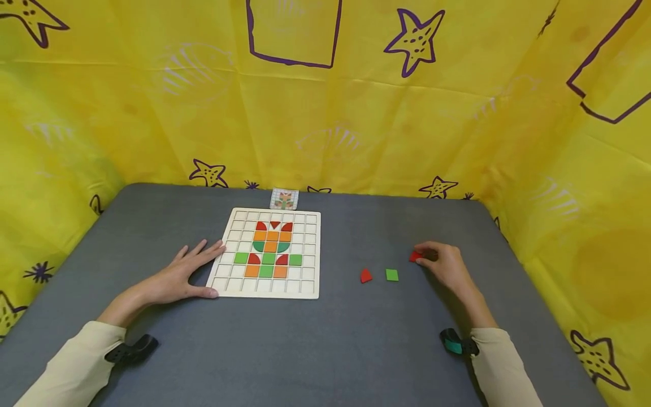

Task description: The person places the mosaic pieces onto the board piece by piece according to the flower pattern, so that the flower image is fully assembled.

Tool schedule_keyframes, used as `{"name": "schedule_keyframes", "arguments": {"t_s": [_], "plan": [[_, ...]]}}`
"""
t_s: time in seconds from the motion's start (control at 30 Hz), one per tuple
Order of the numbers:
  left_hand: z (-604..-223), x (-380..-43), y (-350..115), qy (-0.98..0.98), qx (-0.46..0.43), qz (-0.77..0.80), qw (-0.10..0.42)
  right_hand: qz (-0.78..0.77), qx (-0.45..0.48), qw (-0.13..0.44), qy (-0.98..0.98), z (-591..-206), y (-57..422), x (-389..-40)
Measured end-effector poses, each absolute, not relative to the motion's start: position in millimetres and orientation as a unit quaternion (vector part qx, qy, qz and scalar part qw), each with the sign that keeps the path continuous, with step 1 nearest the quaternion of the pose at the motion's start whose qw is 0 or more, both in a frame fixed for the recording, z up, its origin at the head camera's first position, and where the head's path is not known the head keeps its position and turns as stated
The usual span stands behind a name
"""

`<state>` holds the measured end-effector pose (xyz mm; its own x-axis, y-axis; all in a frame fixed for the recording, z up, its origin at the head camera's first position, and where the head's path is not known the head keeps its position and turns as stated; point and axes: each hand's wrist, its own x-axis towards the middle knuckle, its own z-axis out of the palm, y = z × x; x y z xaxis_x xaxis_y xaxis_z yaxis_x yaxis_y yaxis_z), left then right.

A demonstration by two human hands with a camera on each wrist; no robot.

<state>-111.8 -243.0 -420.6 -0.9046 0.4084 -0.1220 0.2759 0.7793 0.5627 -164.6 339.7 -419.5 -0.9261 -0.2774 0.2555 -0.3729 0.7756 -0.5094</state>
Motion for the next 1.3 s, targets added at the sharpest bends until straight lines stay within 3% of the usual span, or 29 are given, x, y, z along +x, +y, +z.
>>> {"name": "schedule_keyframes", "arguments": {"t_s": [1.3], "plan": [[-419,-111,-242,0.934,0.186,0.281,0.12,0.329,0.262,0.03,-0.907,-394,251,-187]]}}
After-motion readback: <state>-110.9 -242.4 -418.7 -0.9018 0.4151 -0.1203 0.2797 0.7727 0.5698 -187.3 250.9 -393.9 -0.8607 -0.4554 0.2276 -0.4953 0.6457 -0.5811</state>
